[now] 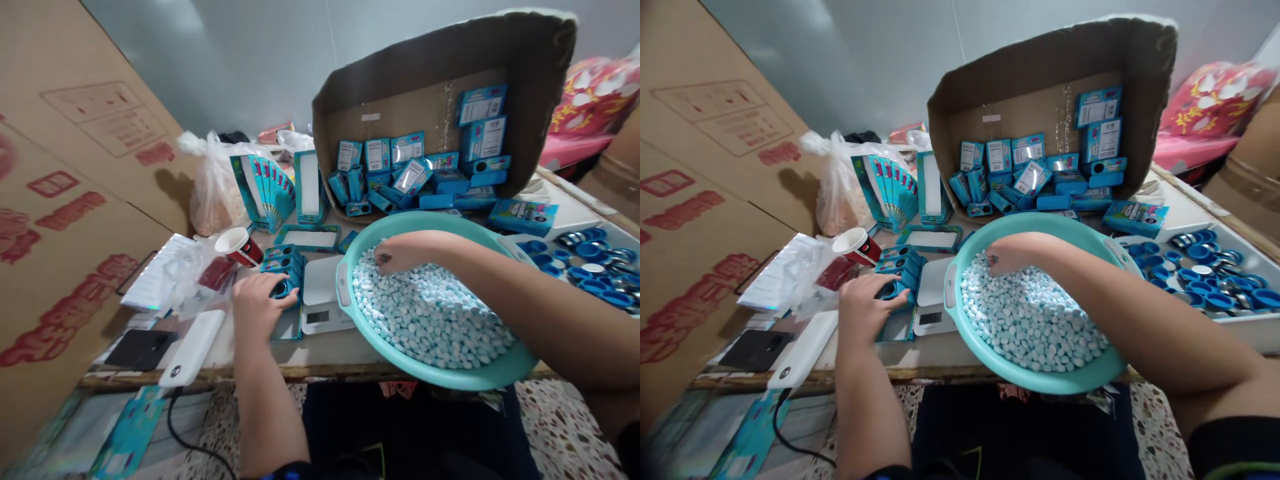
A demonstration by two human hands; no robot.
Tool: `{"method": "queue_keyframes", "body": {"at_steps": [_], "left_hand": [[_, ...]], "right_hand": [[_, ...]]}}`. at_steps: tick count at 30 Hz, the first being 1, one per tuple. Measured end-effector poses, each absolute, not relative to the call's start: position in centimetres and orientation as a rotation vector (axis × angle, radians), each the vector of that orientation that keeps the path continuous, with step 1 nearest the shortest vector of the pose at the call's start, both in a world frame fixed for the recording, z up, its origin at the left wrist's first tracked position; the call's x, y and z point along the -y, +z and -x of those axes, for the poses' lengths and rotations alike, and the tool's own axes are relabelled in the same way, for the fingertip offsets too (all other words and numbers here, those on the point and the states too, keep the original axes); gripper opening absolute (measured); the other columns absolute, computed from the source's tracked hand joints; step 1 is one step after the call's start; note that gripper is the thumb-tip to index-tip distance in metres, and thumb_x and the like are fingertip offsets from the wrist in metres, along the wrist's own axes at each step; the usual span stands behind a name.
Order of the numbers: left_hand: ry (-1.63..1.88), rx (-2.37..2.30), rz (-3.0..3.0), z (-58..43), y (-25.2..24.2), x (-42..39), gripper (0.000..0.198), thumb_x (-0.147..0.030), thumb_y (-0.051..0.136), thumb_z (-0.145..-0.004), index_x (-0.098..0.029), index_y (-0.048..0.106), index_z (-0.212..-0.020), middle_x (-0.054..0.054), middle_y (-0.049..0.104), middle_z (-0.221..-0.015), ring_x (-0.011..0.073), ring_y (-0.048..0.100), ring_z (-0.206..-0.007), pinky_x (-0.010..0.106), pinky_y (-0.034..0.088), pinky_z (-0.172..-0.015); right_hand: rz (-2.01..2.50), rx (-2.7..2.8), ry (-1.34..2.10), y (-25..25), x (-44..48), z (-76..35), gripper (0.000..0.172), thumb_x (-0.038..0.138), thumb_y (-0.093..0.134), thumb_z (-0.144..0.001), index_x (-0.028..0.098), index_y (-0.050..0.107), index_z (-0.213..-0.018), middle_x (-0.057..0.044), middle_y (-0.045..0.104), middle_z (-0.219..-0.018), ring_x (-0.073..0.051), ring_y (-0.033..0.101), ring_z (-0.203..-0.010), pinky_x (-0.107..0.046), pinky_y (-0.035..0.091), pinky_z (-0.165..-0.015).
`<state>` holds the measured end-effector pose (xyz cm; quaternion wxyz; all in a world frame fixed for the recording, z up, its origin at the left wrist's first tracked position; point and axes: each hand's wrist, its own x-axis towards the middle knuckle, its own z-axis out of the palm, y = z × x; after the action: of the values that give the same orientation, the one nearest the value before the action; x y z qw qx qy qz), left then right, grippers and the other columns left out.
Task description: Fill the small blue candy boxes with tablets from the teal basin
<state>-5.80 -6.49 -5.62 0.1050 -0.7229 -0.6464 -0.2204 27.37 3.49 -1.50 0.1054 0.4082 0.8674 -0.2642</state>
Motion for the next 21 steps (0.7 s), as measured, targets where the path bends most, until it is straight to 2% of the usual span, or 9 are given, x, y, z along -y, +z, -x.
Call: {"method": "queue_keyframes", "body": {"at_steps": [3,6,9,11,13,15,18,21], "left_hand": [[-0.715,1.835,2.022,6.1,-7.4,6.8,0.027,-0.044,0.077,-0.084,-0.026,0.075,-0.104,0.009,0.073,-0.118,0.0335,0.061,-0.124,0.052,0.031,-0.119],[-0.812,1.884,1.818,6.1,-9.0,7.6,0.058,-0.058,0.082,-0.078,-0.024,0.069,-0.124,0.015,0.058,-0.144,0.038,0.044,-0.143,0.054,0.024,-0.125],[-0.974,2.031,1.508,5.2,-10.6,8.5,0.095,-0.065,0.084,-0.072,-0.017,0.05,-0.146,0.025,0.037,-0.158,0.0419,0.03,-0.152,0.059,0.022,-0.126],[-1.128,2.166,1.408,4.3,-11.4,8.9,0.109,-0.059,0.085,-0.072,-0.013,0.033,-0.156,0.028,0.033,-0.159,0.0426,0.028,-0.153,0.061,0.026,-0.125],[-1.271,2.316,1.398,3.4,-11.7,9.2,0.112,-0.05,0.083,-0.075,-0.015,0.02,-0.161,0.027,0.036,-0.158,0.041,0.035,-0.15,0.06,0.034,-0.122],[-1.341,2.42,1.406,2.9,-11.6,9.4,0.111,-0.044,0.082,-0.076,-0.019,0.016,-0.162,0.024,0.039,-0.158,0.0393,0.042,-0.147,0.057,0.04,-0.12],[-1.315,2.428,1.492,3.2,-10.9,9.4,0.11,-0.042,0.081,-0.075,-0.022,0.018,-0.163,0.021,0.039,-0.16,0.0383,0.044,-0.148,0.054,0.039,-0.122],[-1.267,2.416,1.633,4.4,-10.8,9.1,0.118,-0.044,0.079,-0.076,-0.021,0.007,-0.166,0.022,0.033,-0.165,0.0388,0.038,-0.152,0.054,0.034,-0.125]], "right_hand": [[-1.205,-2.547,-0.77,-1.4,-3.4,-27.3,0.015,0.034,0.06,-0.09,0.02,0.064,-0.089,-0.006,0.068,-0.09,-0.019,0.054,-0.071,-0.031,0.032,-0.061],[-1.195,-2.561,-0.769,-1.7,-3.5,-27.3,0.015,0.034,0.06,-0.09,0.02,0.063,-0.087,-0.006,0.067,-0.09,-0.019,0.054,-0.072,-0.03,0.033,-0.061],[-1.183,-2.58,-0.797,-2.0,-3.6,-27.4,0.015,0.034,0.061,-0.09,0.02,0.063,-0.086,-0.006,0.068,-0.089,-0.02,0.056,-0.073,-0.03,0.034,-0.062],[-1.192,-2.592,-0.824,-2.1,-3.6,-27.4,0.014,0.032,0.062,-0.089,0.02,0.064,-0.083,-0.006,0.067,-0.087,-0.02,0.055,-0.072,-0.031,0.034,-0.062],[-1.205,-2.609,-0.872,-2.1,-3.8,-27.5,0.013,0.03,0.065,-0.088,0.02,0.064,-0.08,-0.005,0.067,-0.084,-0.019,0.054,-0.07,-0.031,0.034,-0.062],[-1.222,-2.616,-0.96,-2.1,-4.1,-27.7,0.013,0.029,0.067,-0.087,0.02,0.065,-0.078,-0.003,0.068,-0.08,-0.018,0.055,-0.07,-0.029,0.036,-0.063],[-1.284,-2.569,-1.163,-2.3,-5.0,-28.1,0.021,0.027,0.063,-0.092,0.019,0.068,-0.074,-0.003,0.071,-0.078,-0.017,0.062,-0.07,-0.027,0.042,-0.066],[-1.38,-2.518,-1.365,-2.3,-6.0,-28.9,0.024,0.028,0.061,-0.094,0.017,0.069,-0.074,-0.006,0.075,-0.083,-0.018,0.067,-0.071,-0.027,0.05,-0.068]]}}
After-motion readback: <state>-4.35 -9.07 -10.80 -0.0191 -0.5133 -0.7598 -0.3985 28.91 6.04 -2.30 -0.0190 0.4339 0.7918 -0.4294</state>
